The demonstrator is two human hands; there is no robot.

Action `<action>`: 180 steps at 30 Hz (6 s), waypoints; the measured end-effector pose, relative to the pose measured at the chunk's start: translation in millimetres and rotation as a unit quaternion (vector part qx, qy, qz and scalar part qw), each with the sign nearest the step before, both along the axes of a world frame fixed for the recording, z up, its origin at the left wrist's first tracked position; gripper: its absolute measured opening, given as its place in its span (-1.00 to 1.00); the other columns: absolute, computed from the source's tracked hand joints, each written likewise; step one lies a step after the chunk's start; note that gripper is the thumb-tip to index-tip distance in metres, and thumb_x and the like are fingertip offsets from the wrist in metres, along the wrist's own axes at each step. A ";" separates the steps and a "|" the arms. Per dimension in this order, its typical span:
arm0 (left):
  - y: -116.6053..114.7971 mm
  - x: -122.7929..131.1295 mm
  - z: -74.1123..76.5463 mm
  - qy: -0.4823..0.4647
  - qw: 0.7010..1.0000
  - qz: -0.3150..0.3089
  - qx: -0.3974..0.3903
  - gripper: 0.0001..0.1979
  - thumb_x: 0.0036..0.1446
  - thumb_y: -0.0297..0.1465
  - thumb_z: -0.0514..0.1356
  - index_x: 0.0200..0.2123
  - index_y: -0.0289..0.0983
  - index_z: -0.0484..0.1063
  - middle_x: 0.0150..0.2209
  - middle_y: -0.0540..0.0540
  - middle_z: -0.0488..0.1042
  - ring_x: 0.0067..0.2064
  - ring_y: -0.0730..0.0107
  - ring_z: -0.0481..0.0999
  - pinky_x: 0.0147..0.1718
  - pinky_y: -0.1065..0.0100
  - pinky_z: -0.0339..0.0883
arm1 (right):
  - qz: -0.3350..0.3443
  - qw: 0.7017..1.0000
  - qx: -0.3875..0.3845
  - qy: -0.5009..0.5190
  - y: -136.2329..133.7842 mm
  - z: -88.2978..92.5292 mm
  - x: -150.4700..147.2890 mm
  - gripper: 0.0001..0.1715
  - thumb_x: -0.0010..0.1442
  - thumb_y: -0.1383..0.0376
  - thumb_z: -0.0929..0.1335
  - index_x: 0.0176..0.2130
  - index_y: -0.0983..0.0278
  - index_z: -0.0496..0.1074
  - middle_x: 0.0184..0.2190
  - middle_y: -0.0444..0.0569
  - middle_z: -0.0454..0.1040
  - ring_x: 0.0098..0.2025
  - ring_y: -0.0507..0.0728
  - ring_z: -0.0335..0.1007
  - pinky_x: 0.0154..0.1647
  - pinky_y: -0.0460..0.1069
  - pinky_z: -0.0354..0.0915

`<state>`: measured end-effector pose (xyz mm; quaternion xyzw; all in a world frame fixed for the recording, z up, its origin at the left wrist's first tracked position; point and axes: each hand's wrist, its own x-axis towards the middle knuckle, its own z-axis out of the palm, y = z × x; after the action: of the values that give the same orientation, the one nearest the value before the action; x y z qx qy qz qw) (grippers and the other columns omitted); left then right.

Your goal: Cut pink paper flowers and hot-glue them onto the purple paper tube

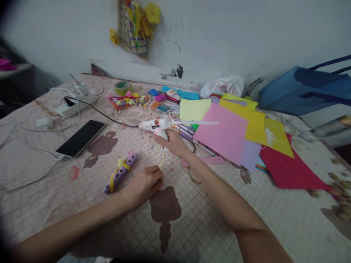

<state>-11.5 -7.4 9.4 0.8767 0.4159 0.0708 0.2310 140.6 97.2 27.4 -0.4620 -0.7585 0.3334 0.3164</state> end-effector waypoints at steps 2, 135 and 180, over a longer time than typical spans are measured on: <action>-1.0 -1.5 0.3 0.024 0.999 -0.017 0.015 -0.89 0.09 -0.59 0.04 -0.41 -0.31 0.30 -0.34 -0.07 0.38 -0.34 0.37 0.38 -0.35 0.35 0.31 | -0.004 1.000 -0.002 -0.004 1.1 -1.1 1.1 -0.54 0.12 0.00 0.27 -0.57 0.30 0.26 -0.64 -0.14 0.27 -0.55 0.01 0.18 -0.53 -0.09 0.06; 71.9 -116.2 27.4 -0.508 0.848 0.040 0.144 -0.91 -0.03 -0.55 0.25 -0.45 -0.26 0.43 -0.44 -0.05 0.39 -0.34 0.38 0.37 -0.25 0.21 0.26 | 0.089 0.978 -0.181 0.048 -36.7 22.2 2.0 -0.44 0.10 -0.11 0.23 -0.59 0.28 0.33 -0.67 -0.11 0.28 -0.61 0.03 0.17 -0.64 -0.10 0.08; 81.1 -117.4 14.1 -0.382 0.773 0.378 -0.337 -0.75 -0.15 -0.26 0.29 -0.48 -0.33 0.37 -0.47 -0.02 0.36 -0.42 0.51 0.32 -0.51 0.48 0.14 | -0.011 0.977 0.198 -0.076 21.6 -24.6 -43.9 -0.91 0.14 0.36 0.26 -0.27 0.28 0.30 -0.32 0.00 0.32 -0.23 0.15 0.26 -0.17 0.05 0.21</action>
<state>-128.9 73.7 23.5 0.4161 0.5882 0.3372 0.6060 96.6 118.8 2.8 -0.4218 -0.8263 0.1370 0.3471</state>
